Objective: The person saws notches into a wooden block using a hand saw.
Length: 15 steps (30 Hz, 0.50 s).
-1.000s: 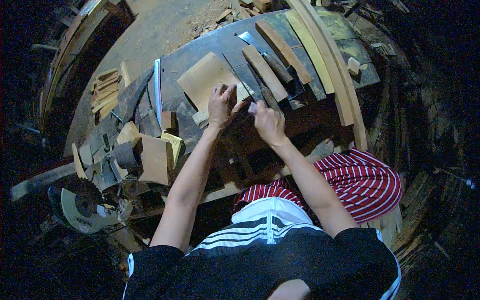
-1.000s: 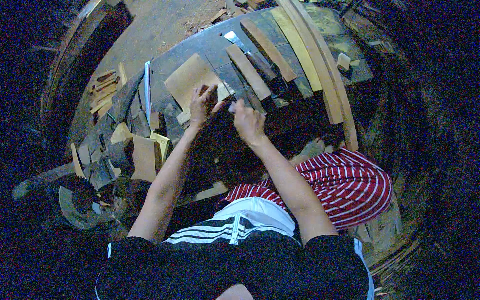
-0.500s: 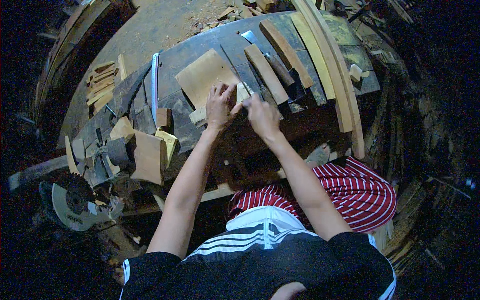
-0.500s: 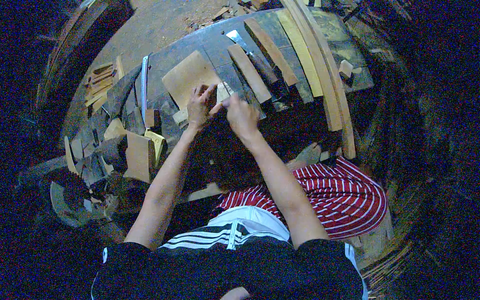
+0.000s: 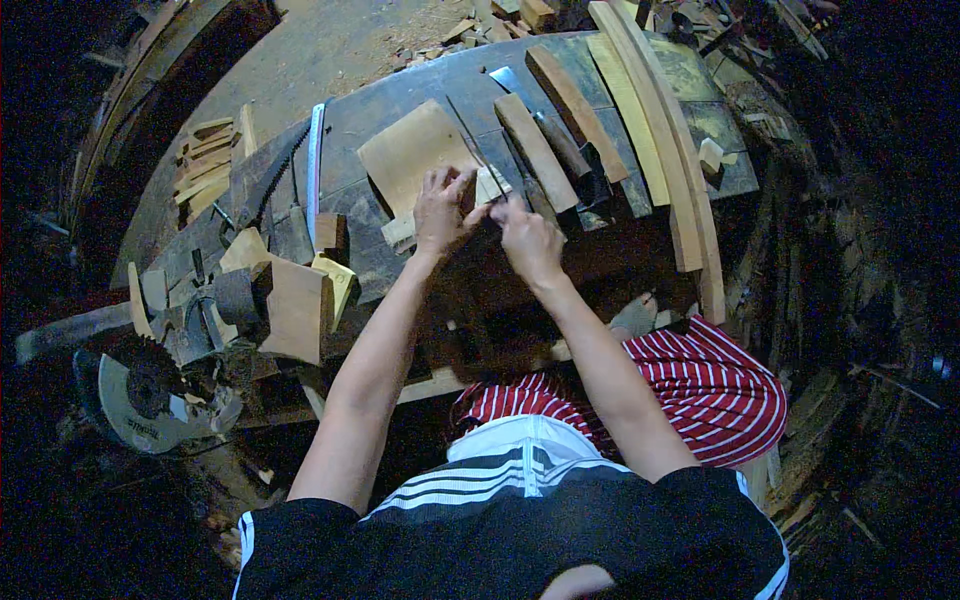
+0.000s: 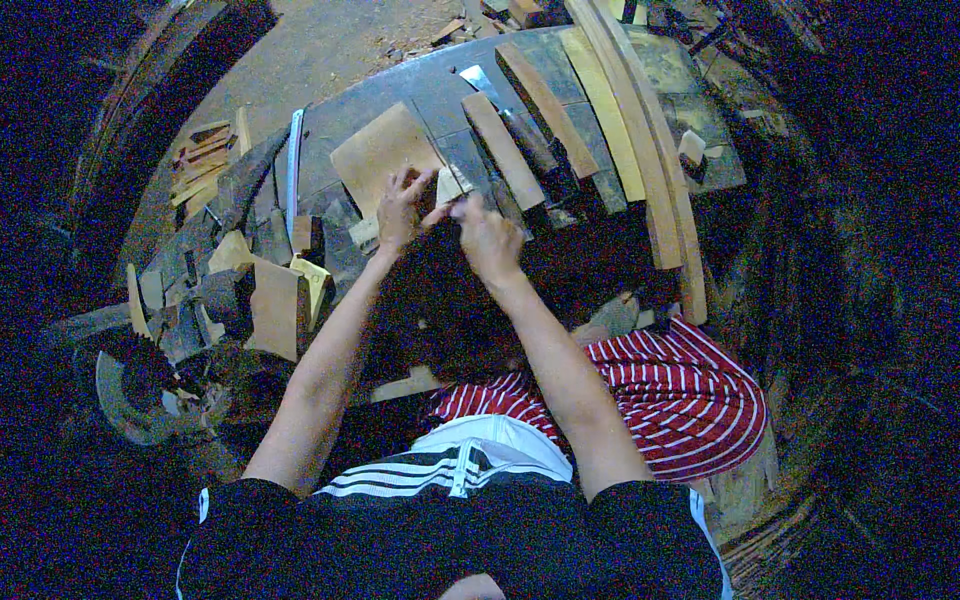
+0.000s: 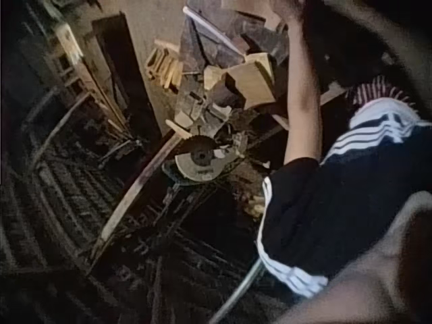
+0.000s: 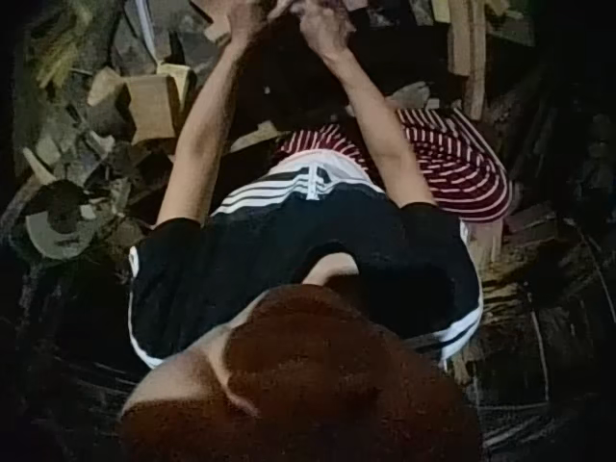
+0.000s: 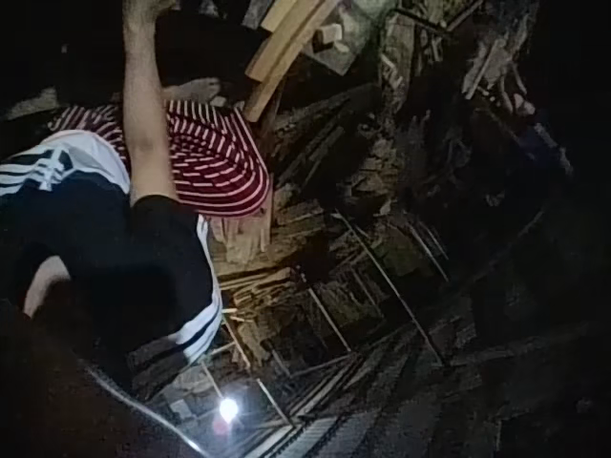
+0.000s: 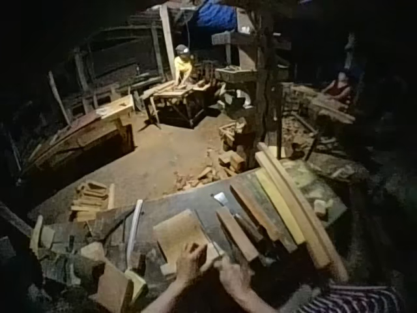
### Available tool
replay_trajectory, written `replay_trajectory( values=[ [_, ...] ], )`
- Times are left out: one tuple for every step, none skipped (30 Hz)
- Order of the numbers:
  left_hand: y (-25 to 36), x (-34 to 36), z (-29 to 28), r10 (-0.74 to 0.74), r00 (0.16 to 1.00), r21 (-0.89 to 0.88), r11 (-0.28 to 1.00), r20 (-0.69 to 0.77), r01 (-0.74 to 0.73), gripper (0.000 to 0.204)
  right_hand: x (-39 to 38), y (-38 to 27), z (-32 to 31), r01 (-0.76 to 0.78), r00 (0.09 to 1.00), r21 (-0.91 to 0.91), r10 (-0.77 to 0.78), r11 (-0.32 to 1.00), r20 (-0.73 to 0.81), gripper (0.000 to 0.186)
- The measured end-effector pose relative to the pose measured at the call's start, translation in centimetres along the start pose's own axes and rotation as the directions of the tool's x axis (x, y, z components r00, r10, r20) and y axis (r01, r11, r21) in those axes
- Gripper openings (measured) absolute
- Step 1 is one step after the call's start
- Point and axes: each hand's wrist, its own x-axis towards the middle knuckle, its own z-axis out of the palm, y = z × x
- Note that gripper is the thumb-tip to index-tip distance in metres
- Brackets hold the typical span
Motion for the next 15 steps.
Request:
replay_trajectory(
  values=[
    [-0.1, 0.1, -0.1, -0.002, 1.0, 0.011, 1.0, 0.0, 0.002, 0.054, -0.8, 0.1, -0.1, -0.01, 1.0, 0.08, 0.01, 0.997, -0.002, 0.015],
    [-0.1, 0.0, -0.2, -0.01, 1.0, 0.02, 1.0, 0.018, 0.01, 0.055, -1.1, 0.4, 0.0, -0.111, 0.989, 0.025, 0.108, 0.994, 0.101, 0.015],
    [0.0, -0.1, -0.3, -0.012, 0.999, 0.023, 1.0, 0.033, 0.011, 0.055, -2.0, 0.6, -0.1, -0.073, 0.997, 0.053, 0.071, 0.996, 0.041, 0.015],
    [0.1, 0.0, -0.2, -0.018, 1.0, 0.016, 1.0, 0.021, 0.017, 0.055, -1.7, 0.7, 0.2, -0.105, 0.991, 0.032, 0.102, 0.994, 0.089, 0.016],
    [0.2, -0.1, -0.2, -0.03, 0.999, 0.009, 1.0, 0.022, 0.03, 0.056, -2.3, 0.8, 0.0, -0.164, 0.972, -0.006, 0.162, 0.986, 0.167, 0.016],
    [0.4, -0.1, -0.3, -0.055, 0.997, 0.007, 0.998, 0.049, 0.055, 0.056, -1.8, 0.8, 0.3, -0.115, 0.985, -0.08, 0.124, 0.99, 0.124, 0.016],
    [0.5, -0.1, -0.3, -0.043, 0.999, 0.006, 0.999, 0.027, 0.043, 0.056, -1.5, 0.6, 0.3, -0.077, 0.994, -0.046, 0.081, 0.996, 0.073, 0.016],
    [0.6, 0.0, -0.3, -0.053, 0.998, 0.022, 0.998, 0.038, 0.053, 0.056, -1.2, 0.5, 0.5, -0.036, 0.999, -0.026, 0.036, 0.999, -0.001, 0.015],
    [0.7, 0.0, -0.4, -0.062, 0.996, 0.033, 0.998, 0.056, 0.06, 0.056, -0.8, 0.3, 0.4, 0.004, 0.997, -0.009, -0.004, 1.0, -0.071, 0.017],
    [0.7, 0.0, -0.5, -0.069, 0.997, 0.04, 0.997, 0.045, 0.067, 0.056, -1.2, 0.3, 0.3, 0.019, 0.996, -0.034, -0.022, 0.999, -0.091, 0.017],
    [0.7, 0.0, -0.5, -0.059, 0.997, 0.045, 0.997, 0.041, 0.057, 0.056, -1.0, 0.3, 0.2, -0.007, 0.999, -0.06, 0.004, 0.998, -0.043, 0.017],
    [0.6, -0.1, -0.7, -0.027, 0.999, 0.047, 0.999, 0.04, 0.025, 0.055, -1.9, 0.4, 0.1, -0.027, 1.0, -0.002, 0.027, 1.0, -0.006, 0.017],
    [0.6, -0.1, -0.8, -0.025, 0.998, 0.055, 0.998, 0.049, 0.022, 0.055, -2.5, 0.4, -0.1, -0.051, 0.999, 0.041, 0.05, 0.998, 0.02, 0.017],
    [0.5, -0.2, -0.8, -0.026, 0.998, 0.058, 0.998, 0.05, 0.023, 0.056, -3.2, 0.7, 0.1, -0.094, 0.993, -0.014, 0.094, 0.996, 0.072, 0.017],
    [0.5, -0.4, -0.7, -0.029, 0.998, 0.049, 0.998, 0.055, 0.026, 0.056, -3.9, 0.9, -0.1, -0.161, 0.971, -0.115, 0.178, 0.98, 0.156, 0.018]
  ],
)
